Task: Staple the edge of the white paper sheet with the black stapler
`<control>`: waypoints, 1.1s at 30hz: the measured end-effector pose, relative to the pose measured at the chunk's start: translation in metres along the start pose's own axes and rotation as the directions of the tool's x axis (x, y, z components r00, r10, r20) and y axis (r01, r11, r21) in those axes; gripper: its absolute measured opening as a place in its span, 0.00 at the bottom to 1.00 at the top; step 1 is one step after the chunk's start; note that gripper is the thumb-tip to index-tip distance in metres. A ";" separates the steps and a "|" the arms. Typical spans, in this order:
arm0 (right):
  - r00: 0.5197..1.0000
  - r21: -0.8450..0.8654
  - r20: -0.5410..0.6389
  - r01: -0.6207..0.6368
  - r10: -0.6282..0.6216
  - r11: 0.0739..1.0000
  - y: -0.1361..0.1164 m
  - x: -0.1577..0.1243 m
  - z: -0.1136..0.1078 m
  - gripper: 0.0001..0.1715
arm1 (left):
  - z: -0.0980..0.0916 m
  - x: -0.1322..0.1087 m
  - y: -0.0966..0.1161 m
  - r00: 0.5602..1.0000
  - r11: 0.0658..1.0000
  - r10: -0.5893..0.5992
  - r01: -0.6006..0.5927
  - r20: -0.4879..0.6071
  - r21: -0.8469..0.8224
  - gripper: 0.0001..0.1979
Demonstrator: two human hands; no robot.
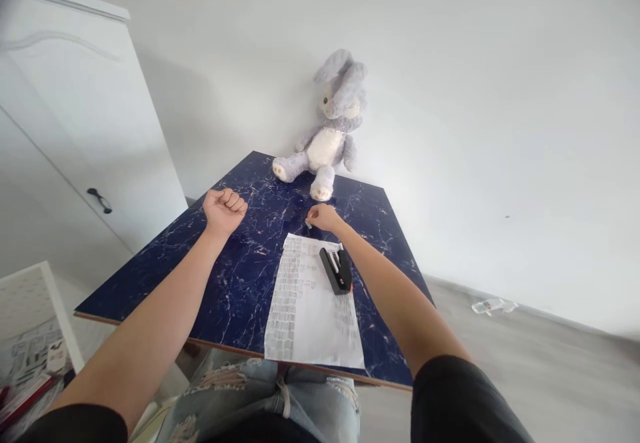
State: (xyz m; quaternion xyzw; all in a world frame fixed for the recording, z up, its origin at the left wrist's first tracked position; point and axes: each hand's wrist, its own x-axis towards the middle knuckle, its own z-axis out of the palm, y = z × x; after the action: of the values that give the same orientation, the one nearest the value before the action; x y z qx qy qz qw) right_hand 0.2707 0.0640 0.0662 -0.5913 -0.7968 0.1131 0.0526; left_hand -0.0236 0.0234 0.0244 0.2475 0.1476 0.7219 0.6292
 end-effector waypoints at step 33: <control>0.890 -0.088 -0.455 -0.032 -0.011 0.996 -0.039 -0.173 0.073 0.19 | 0.020 -0.028 -0.080 0.807 -0.260 -0.397 -0.555 0.437 0.790 0.08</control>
State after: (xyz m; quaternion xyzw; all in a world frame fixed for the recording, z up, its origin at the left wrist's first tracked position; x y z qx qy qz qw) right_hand 0.2693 -0.1203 0.0137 -0.6074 -0.7634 -0.0653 0.2095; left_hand 0.0568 0.0073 -0.0061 0.8565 0.4403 0.2374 0.1272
